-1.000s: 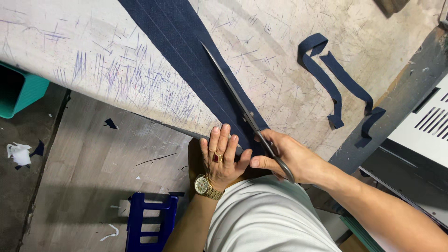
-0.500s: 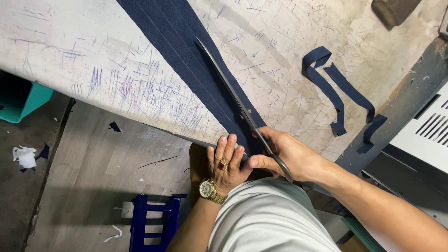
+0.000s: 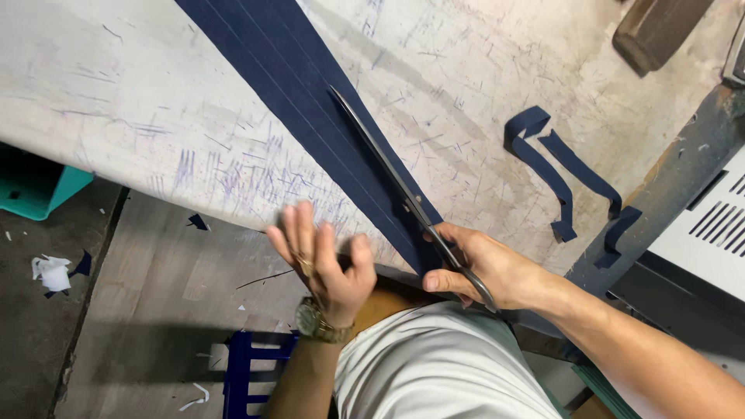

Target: The person cuts a strip from a piece of dark blue pinstriped fabric using large scissors on a work table, then uses an iron to press the strip.

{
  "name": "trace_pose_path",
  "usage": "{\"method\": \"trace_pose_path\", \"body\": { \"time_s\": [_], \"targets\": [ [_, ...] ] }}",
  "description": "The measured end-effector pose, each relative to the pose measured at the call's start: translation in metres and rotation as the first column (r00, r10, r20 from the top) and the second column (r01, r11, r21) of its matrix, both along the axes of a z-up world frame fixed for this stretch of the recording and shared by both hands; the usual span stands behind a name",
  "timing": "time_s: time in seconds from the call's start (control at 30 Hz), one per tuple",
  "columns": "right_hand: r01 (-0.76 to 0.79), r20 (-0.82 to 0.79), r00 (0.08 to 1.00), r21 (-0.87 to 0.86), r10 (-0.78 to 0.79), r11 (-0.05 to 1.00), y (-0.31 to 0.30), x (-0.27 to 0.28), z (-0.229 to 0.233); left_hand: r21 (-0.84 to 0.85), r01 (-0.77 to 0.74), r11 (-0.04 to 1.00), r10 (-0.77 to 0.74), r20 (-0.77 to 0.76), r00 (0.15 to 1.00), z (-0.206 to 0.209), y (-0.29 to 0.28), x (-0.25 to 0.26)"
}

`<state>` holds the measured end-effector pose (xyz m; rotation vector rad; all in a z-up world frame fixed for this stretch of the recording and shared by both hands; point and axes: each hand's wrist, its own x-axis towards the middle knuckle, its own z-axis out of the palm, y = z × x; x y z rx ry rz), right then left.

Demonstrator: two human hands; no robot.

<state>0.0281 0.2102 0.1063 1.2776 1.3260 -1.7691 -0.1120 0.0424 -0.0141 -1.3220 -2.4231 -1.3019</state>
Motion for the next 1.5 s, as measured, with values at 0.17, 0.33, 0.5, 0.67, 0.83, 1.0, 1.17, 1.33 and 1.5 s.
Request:
{"method": "trace_pose_path", "body": {
  "time_s": [0.17, 0.33, 0.5, 0.67, 0.83, 1.0, 1.17, 1.33, 1.5],
  "targets": [
    [0.007, 0.011, 1.000, -0.002, -0.007, 1.000, 0.002, -0.018, -0.004, -0.053, -0.032, 0.998, 0.028, -0.063, 0.998, -0.005, 0.021, -0.020],
    [0.013, 0.034, 0.999, 0.007, -0.014, 1.000, 0.003, -0.022, -0.003, -0.061, -0.017, 0.998, 0.013, -0.066, 0.998, -0.004, 0.020, -0.020],
    [0.035, 0.052, 0.998, -0.075, -0.031, 0.997, 0.012, -0.020, -0.001, -0.079, -0.012, 0.997, 0.006, -0.073, 0.997, -0.007, 0.018, -0.020],
    [-0.002, 0.041, 0.999, -0.045, 0.004, 0.999, 0.020, -0.035, -0.003, -0.077, 0.001, 0.997, -0.006, -0.072, 0.997, -0.010, 0.016, -0.021],
    [0.019, 0.019, 1.000, -0.025, -0.018, 1.000, 0.019, -0.049, -0.006, -0.086, 0.010, 0.996, -0.015, -0.060, 0.998, -0.009, 0.016, -0.021],
    [0.029, 0.049, 0.998, -0.008, -0.028, 1.000, 0.025, -0.060, 0.004, -0.102, 0.009, 0.995, -0.015, -0.052, 0.999, -0.006, 0.016, -0.022],
    [0.044, 0.052, 0.998, -0.053, -0.041, 0.998, 0.028, -0.053, 0.001, -0.108, 0.017, 0.994, -0.010, 0.065, 0.998, 0.019, 0.040, -0.072],
    [-0.062, 0.155, 0.985, -0.098, 0.076, 0.993, 0.039, -0.085, 0.011, -0.291, -0.070, 0.954, 0.096, 0.078, 0.992, 0.030, 0.085, -0.163],
    [-0.092, 0.137, 0.986, -0.058, 0.099, 0.994, 0.037, -0.092, 0.007, -0.408, -0.016, 0.913, 0.031, 0.030, 0.999, 0.052, 0.123, -0.210]
  ]
}}
